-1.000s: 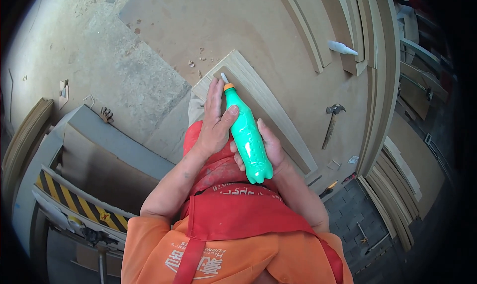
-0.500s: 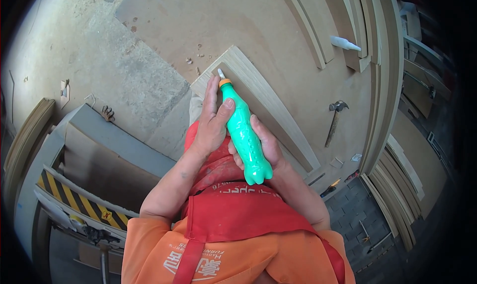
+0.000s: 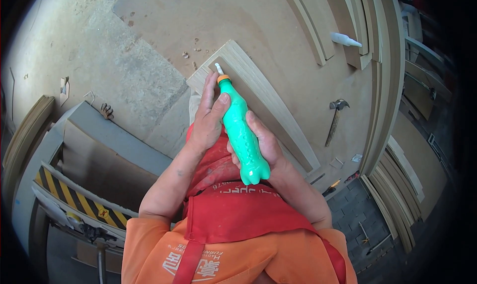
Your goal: Applying glue, measuring, and finishing wooden boards in a woodworking factory.
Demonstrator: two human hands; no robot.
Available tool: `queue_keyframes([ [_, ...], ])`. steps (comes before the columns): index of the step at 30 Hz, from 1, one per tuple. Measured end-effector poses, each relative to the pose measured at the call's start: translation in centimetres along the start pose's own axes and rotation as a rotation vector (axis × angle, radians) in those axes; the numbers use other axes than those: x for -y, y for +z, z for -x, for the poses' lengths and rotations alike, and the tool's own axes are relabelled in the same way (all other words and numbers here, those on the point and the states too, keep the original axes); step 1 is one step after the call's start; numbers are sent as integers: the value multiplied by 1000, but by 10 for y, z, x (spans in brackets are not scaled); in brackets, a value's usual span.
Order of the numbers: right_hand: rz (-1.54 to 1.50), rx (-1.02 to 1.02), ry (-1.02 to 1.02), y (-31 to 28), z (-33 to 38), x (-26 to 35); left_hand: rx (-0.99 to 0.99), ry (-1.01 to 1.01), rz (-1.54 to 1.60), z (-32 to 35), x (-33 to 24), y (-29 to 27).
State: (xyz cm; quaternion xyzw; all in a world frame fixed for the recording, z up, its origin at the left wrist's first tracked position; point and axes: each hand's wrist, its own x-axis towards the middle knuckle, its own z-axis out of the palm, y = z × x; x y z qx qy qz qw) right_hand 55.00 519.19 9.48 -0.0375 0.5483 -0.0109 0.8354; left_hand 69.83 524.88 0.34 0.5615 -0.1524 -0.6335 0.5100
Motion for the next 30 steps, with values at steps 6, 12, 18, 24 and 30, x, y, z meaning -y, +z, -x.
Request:
queue_keyframes([
  [6, 15, -16, 4, -20, 14, -9, 1, -3, 53, 14, 18, 17],
  [12, -33, 1, 10, -78, 37, -39, 26, -44, 41, 41, 51, 58],
  [18, -156, 54, 12, -167, 73, -85, 24, -74, -10, 85, 101, 128],
  [24, -187, 150, -49, -276, 111, -138, 2, -141, 97, 132, 182, 209],
  [30, -246, 192, -102, -371, 151, -193, 64, -148, 97, 181, 246, 285],
])
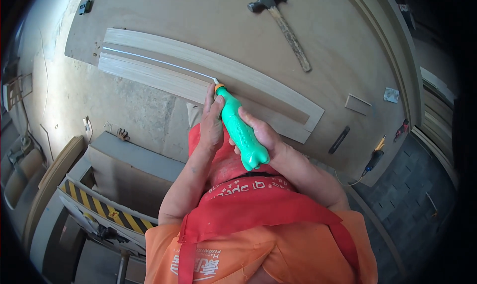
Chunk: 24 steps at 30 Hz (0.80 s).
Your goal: Applying glue, measuring, and finishing wooden boards in a woodworking factory.
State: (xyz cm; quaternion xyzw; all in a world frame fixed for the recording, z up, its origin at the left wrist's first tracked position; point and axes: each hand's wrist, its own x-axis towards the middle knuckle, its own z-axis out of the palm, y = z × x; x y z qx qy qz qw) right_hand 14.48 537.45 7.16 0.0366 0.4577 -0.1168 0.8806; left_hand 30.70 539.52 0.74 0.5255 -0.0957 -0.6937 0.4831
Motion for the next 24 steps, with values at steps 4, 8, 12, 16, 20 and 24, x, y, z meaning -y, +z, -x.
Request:
queue_keyframes([
  [4, -31, -7, -40, -49, 39, -16, 40, -24, -35, 15, 47, 35],
  [8, -53, -46, -80, -94, 70, -33, 10, -116, -17, 32, 63, 74],
  [12, -84, -88, -112, -132, 97, -49, -49, -313, 114, 50, 72, 114],
  [16, -114, -113, -130, -170, 123, -63, 14, -134, -27, 57, 125, 140],
  [20, -111, -105, -171, -215, 151, -79, 55, 34, -153, 77, 190, 166],
  [24, -144, -112, -183, -252, 175, -85, 88, 126, -198, 89, 233, 190],
])
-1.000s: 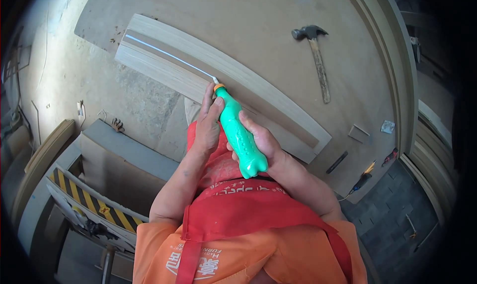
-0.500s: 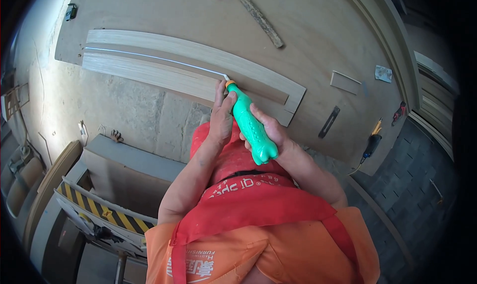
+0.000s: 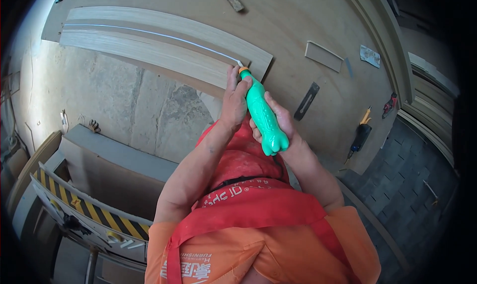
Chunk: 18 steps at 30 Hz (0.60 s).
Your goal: Applying glue, measuring, and finishing wooden boards in a woodworking factory.
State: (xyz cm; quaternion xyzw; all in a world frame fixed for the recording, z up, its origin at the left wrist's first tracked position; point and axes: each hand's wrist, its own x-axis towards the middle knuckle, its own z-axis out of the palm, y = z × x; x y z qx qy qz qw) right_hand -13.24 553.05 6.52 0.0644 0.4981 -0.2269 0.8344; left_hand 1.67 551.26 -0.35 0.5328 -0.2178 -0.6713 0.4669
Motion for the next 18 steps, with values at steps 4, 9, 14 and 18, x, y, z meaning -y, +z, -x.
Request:
queue_keyframes([
  [4, -11, -31, -10, -23, 22, 5, 32, 15, -16, 11, 20, 28],
  [9, 226, -29, -313, -45, 59, 15, 10, 110, -188, 45, 25, 54],
  [14, 600, 21, -985, -70, 97, 94, -43, 155, -334, 82, 15, 55],
  [18, 708, -204, -1230, -103, 77, 199, -79, 2, -661, 78, 39, 47],
])
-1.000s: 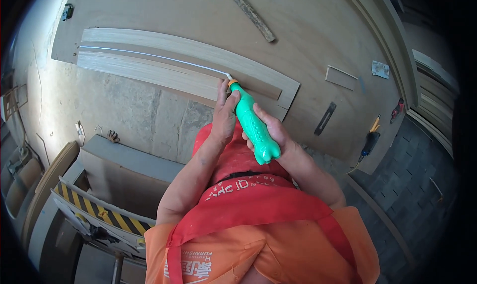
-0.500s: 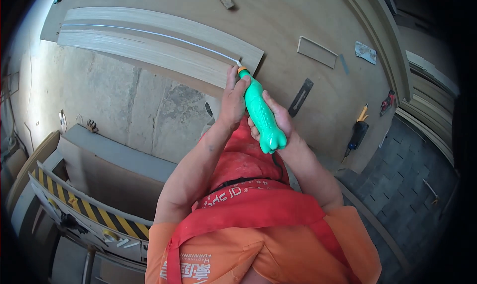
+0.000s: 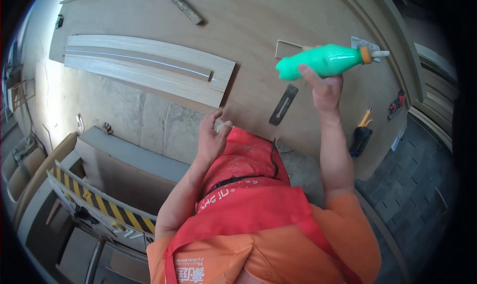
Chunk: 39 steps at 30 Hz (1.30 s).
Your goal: Applying glue, measuring, and finishing wooden boards in a woodworking factory.
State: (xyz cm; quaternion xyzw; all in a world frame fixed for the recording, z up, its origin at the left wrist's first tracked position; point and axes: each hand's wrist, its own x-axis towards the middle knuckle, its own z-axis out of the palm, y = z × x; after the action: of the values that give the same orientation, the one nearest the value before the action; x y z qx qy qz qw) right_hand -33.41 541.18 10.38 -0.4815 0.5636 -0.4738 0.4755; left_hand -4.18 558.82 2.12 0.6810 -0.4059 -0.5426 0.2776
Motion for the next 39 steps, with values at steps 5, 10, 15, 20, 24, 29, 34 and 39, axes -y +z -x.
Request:
queue_keyframes([
  [5, 161, -38, -125, -37, -121, -41, 67, 23, -336, -5, -12, 10],
  [10, 500, -309, -158, -44, -175, -105, 0, 33, -374, -15, -16, 26],
  [15, 437, -294, -137, -53, -183, -128, -104, 92, -490, -31, -25, 28],
  [20, 489, -221, -93, -65, -177, -135, -316, 133, -577, -57, -20, 7],
  [24, 696, -397, -145, -61, -135, -134, -416, 99, -607, -64, -22, -9],
  [29, 507, 113, -301, -2, -27, -109, -435, 29, -588, -50, -4, -10],
  [34, 337, 524, -425, 96, 32, -111, -380, 36, -527, -29, 0, 2],
  [39, 539, 609, -502, 136, 41, -129, -386, 6, -471, -2, 21, -6],
])
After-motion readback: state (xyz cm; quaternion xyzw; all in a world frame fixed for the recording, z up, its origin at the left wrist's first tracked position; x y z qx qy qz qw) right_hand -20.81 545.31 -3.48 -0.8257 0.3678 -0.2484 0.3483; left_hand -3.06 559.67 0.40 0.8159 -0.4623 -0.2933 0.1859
